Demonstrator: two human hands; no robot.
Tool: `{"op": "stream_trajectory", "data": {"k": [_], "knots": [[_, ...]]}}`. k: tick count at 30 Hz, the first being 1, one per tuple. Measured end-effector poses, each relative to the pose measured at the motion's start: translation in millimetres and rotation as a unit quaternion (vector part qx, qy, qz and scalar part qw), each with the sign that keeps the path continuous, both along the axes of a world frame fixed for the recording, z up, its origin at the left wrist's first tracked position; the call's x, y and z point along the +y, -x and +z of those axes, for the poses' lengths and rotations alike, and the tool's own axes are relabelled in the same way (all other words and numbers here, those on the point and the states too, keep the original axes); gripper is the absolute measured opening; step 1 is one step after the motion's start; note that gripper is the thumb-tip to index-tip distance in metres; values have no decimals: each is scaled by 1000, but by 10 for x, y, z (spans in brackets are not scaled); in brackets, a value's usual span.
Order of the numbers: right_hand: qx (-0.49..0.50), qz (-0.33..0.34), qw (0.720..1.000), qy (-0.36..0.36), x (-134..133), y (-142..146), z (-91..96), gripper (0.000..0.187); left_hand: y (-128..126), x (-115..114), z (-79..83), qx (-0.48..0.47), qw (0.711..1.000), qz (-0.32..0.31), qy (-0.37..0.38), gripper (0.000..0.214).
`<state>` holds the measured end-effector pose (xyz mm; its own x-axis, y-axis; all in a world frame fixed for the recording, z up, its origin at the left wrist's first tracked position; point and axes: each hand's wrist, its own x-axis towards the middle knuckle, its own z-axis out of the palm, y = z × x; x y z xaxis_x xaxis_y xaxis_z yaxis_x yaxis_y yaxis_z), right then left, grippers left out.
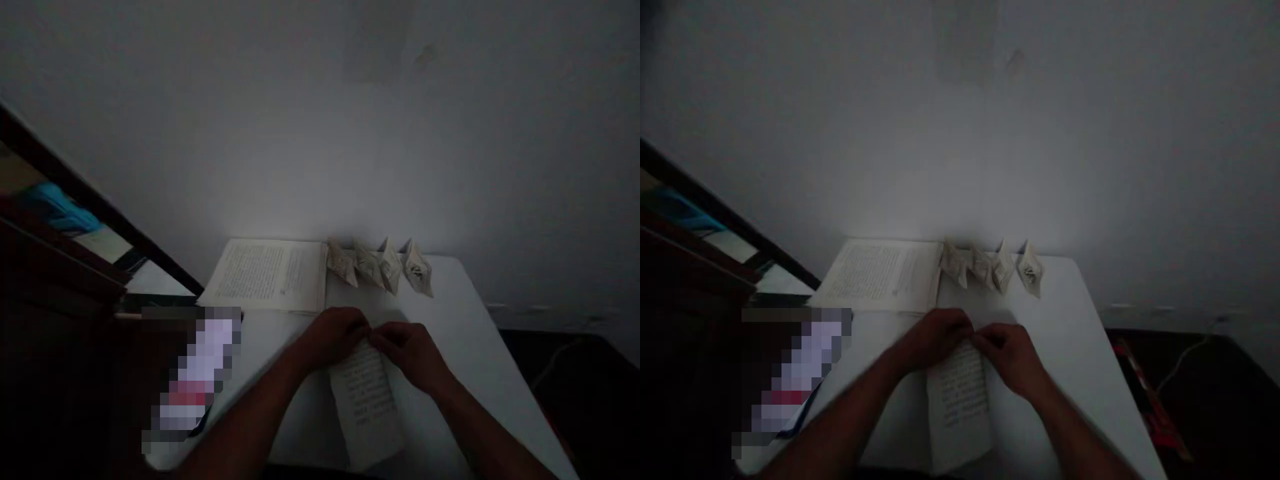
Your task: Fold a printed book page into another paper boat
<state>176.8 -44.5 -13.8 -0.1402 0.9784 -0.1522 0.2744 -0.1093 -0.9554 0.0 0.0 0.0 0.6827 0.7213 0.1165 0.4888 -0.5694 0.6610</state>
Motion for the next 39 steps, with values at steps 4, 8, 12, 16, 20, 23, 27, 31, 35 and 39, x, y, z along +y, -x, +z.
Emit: {"op": "stream_trajectory", "data": {"k": [4, 8, 12, 16, 20, 23, 27, 31, 35, 39], "knots": [[10, -10, 999, 43, -1, -30, -19, 23, -38, -44, 19, 15, 1000, 15, -8, 15], [30, -4, 998, 64, 1, -38, -16, 25, -60, -62, 32, 13, 1000, 18, -9, 15], [34, 2, 998, 61, 16, -42, -15, 22, -69, -73, 35, 15, 999, 30, -16, 15], [18, -1, 998, 63, 42, -50, -20, 21, -72, -73, 27, 16, 998, 49, -22, 16], [4, 2, 998, 65, 54, -60, -46, 20, -41, -37, 20, 8, 996, 86, -32, 17], [-4, 19, 998, 67, 51, -70, -58, 18, -6, -9, 15, 7, 992, 122, -32, 17], [-24, 37, 997, 67, 52, -102, -28, 18, 60, 34, 17, -8, 989, 142, -34, 18], [-56, 61, 994, 68, 47, -174, -1, 19, 197, 136, 33, -40, 971, 232, -41, 21], [-39, 48, 996, 63, 52, -247, -12, 19, 284, 193, 27, -62, 962, 262, -47, 21], [14, 5, 999, 34, 71, -274, -33, 22, 262, 165, 21, -88, 955, 280, -38, 22]]}}
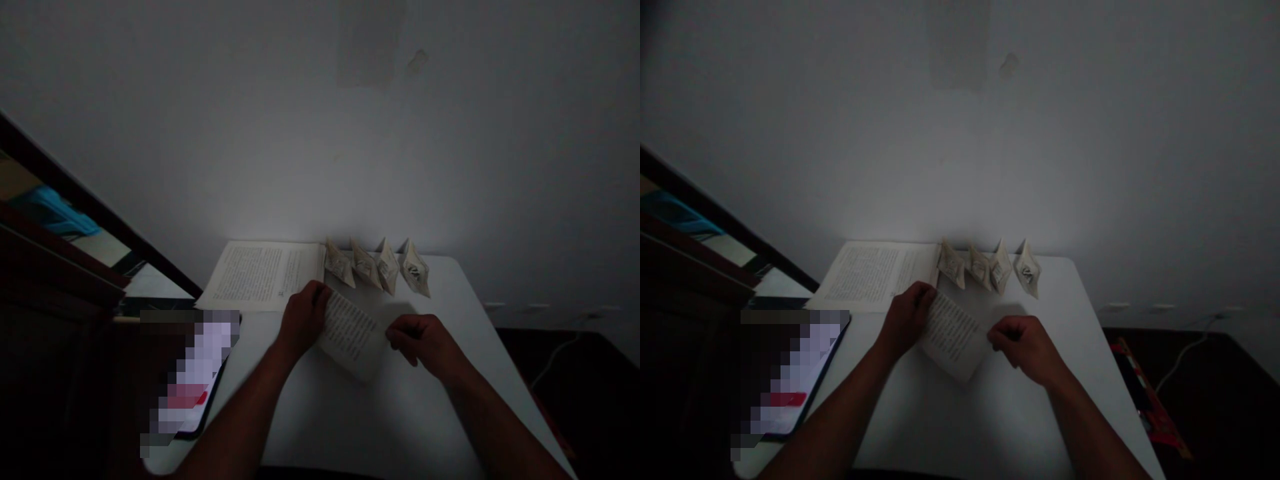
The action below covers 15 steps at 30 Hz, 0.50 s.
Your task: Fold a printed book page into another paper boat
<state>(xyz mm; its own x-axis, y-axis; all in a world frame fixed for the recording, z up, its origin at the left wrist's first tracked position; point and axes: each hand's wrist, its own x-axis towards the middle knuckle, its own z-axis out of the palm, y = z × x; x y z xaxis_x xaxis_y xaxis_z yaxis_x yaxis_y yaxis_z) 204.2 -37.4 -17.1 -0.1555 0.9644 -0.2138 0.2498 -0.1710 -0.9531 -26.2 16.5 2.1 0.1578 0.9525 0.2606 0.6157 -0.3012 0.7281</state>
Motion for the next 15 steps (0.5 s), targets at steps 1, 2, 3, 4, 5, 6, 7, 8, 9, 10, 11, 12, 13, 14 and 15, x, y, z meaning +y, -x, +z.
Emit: {"op": "stream_trajectory", "data": {"k": [1, 2, 3, 4, 5, 6, 7, 8, 9, 10, 11, 12, 13, 14, 15], "knots": [[12, -10, 1000, -8, 3, 0, -6, 22, -7, -9, 3, -6, 1000, 3, 1, 22], [23, -17, 999, -15, 5, 1, -13, 23, -10, -17, 8, -12, 1000, 5, 1, 22], [35, -21, 999, -20, 7, 4, -19, 23, -9, -23, 13, -18, 1000, 8, 0, 23], [46, -23, 998, -24, 9, 7, -26, 23, -5, -28, 19, -24, 1000, 11, -3, 23], [56, -24, 998, -27, 11, 10, -30, 23, 0, -32, 23, -30, 999, 13, -6, 23], [62, -23, 997, -30, 14, 13, -32, 22, 5, -37, 26, -37, 999, 15, -7, 23], [65, -22, 997, -33, 16, 18, -30, 22, 6, -44, 27, -42, 999, 15, -6, 24], [65, -21, 997, -37, 18, 24, -26, 22, 2, -53, 26, -47, 999, 11, -3, 24], [61, -18, 997, -40, 19, 32, -20, 22, -8, -66, 21, -49, 999, 2, 2, 23], [55, -12, 998, -42, 18, 43, -12, 23, -25, -81, 15, -50, 999, -13, 7, 23], [50, -3, 998, -42, 17, 57, -5, 24, -49, -100, 7, -49, 998, -32, 13, 23], [46, 5, 998, -41, 13, 73, 1, 25, -78, -120, -2, -47, 997, -53, 17, 22], [42, 14, 998, -38, 9, 90, 5, 26, -110, -142, -12, -44, 996, -75, 24, 22], [39, 19, 998, -35, 5, 109, 8, 27, -144, -164, -23, -41, 994, -94, 29, 22], [36, 19, 999, -35, 0, 128, 11, 27, -177, -184, -33, -34, 993, -108, 31, 21]]}}
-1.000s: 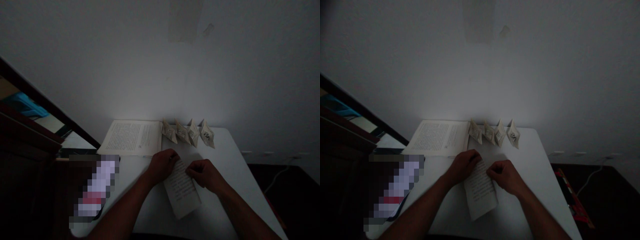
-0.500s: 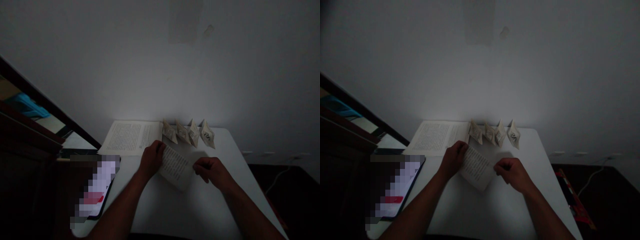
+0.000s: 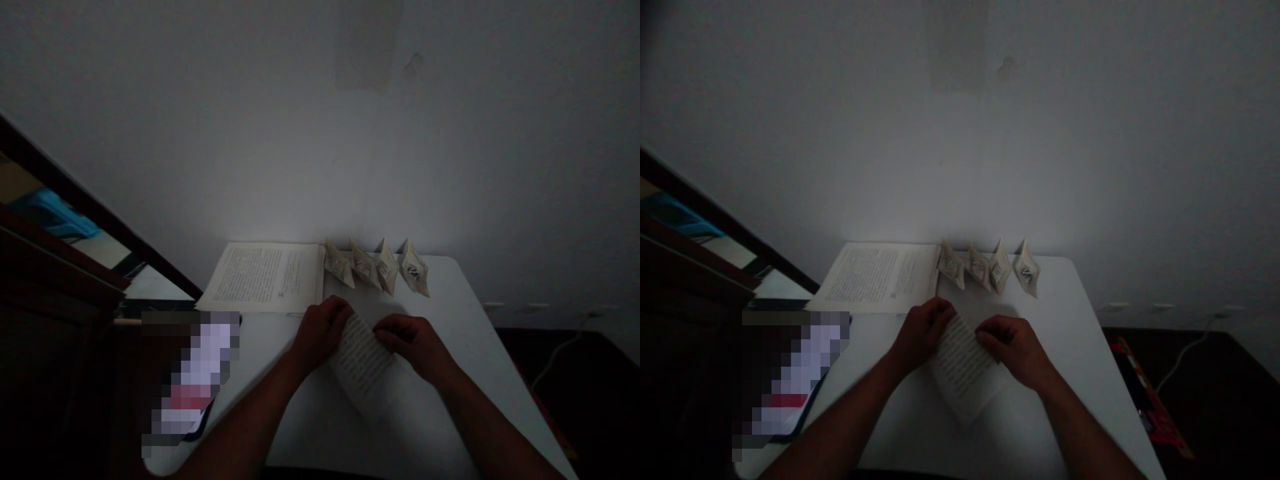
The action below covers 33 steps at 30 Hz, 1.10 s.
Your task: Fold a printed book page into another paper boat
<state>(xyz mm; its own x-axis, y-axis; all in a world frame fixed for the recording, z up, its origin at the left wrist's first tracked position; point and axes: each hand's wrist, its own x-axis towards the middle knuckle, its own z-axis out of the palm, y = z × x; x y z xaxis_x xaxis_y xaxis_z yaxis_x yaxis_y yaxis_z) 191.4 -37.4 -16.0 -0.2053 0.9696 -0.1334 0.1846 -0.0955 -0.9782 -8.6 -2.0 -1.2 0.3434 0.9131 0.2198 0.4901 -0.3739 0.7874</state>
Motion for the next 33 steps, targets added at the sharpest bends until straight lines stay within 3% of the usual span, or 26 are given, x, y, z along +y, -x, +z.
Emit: {"op": "stream_trajectory", "data": {"k": [6, 11, 19, 33], "knots": [[0, -43, 998, -35, 6, 81, 15, 18, -133, -90, -53, 50, 996, -69, -28, 20], [-21, -72, 996, -47, 35, 132, 24, 13, -172, -131, -91, 110, 984, -88, -110, 23], [-62, -67, 995, -45, 47, 143, 80, 11, -183, -155, -118, 119, 970, -55, -203, 22], [-108, -71, 991, -39, 85, 24, 61, 12, -34, -92, 44, 61, 962, 39, -263, 23]]}}
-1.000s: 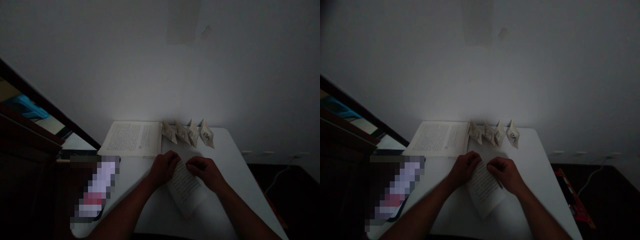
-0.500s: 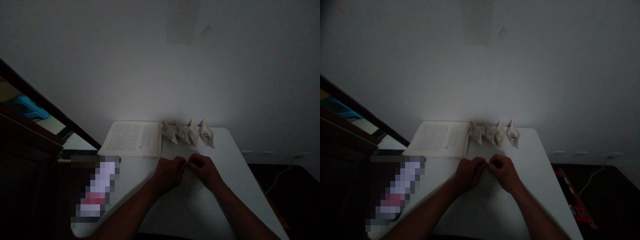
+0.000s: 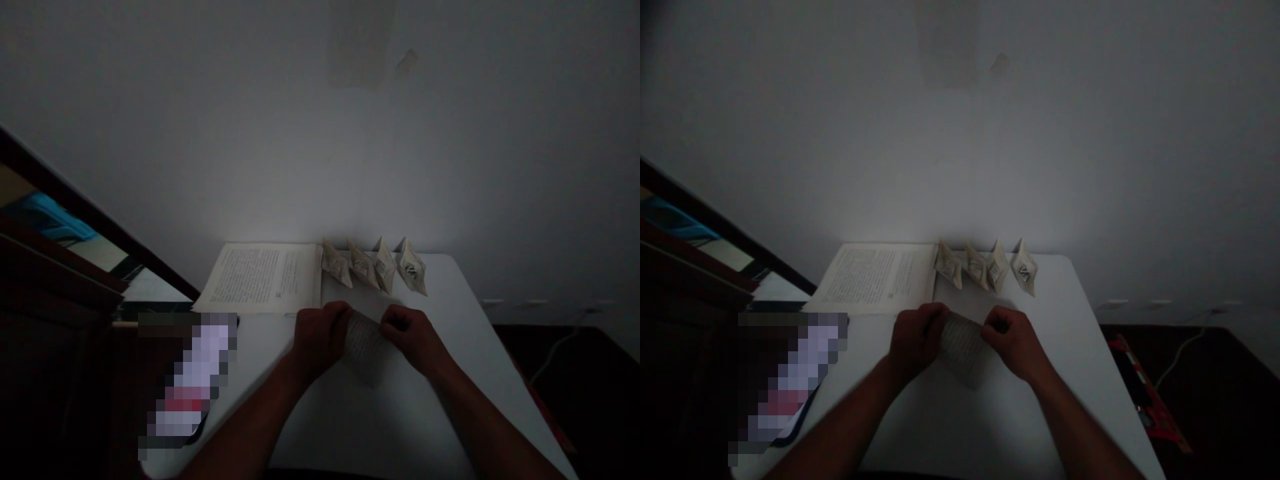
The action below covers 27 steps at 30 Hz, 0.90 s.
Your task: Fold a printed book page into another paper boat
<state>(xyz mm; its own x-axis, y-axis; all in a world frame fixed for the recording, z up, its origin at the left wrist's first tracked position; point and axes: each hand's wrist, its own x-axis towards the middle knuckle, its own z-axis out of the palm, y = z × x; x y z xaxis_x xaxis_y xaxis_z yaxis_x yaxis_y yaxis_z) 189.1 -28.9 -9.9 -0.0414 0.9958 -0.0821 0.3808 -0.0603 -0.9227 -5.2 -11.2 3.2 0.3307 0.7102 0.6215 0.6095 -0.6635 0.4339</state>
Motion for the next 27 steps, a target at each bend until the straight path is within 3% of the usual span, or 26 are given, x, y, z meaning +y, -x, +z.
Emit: {"op": "stream_trajectory", "data": {"k": [3, 7, 11, 14, 17, 21, 24, 27], "knots": [[-12, -9, 1000, -4, 7, -50, -21, 12, 61, -3, 47, -17, 999, 39, 29, 24], [-1, -50, 999, -4, 7, -172, -67, 14, 173, 39, 97, -90, 984, 147, 47, 22], [103, -60, 993, -1, -15, -217, -79, 16, 215, 97, 85, -158, 963, 201, 86, 20], [206, -18, 978, -19, -44, -141, -41, 28, 179, 112, 40, -190, 955, 195, 119, 21], [207, 3, 978, -22, -76, -40, -4, 27, 124, 109, -1, -214, 948, 184, 146, 22], [170, -48, 984, -5, -90, 3, -29, 31, 62, 97, -14, -229, 941, 145, 203, 25], [232, -87, 969, -3, -75, -32, -78, 27, 39, 93, -19, -254, 927, 99, 259, 27], [319, -96, 943, 8, -65, -58, -92, 20, 46, 98, -46, -318, 894, 34, 315, 27]]}}
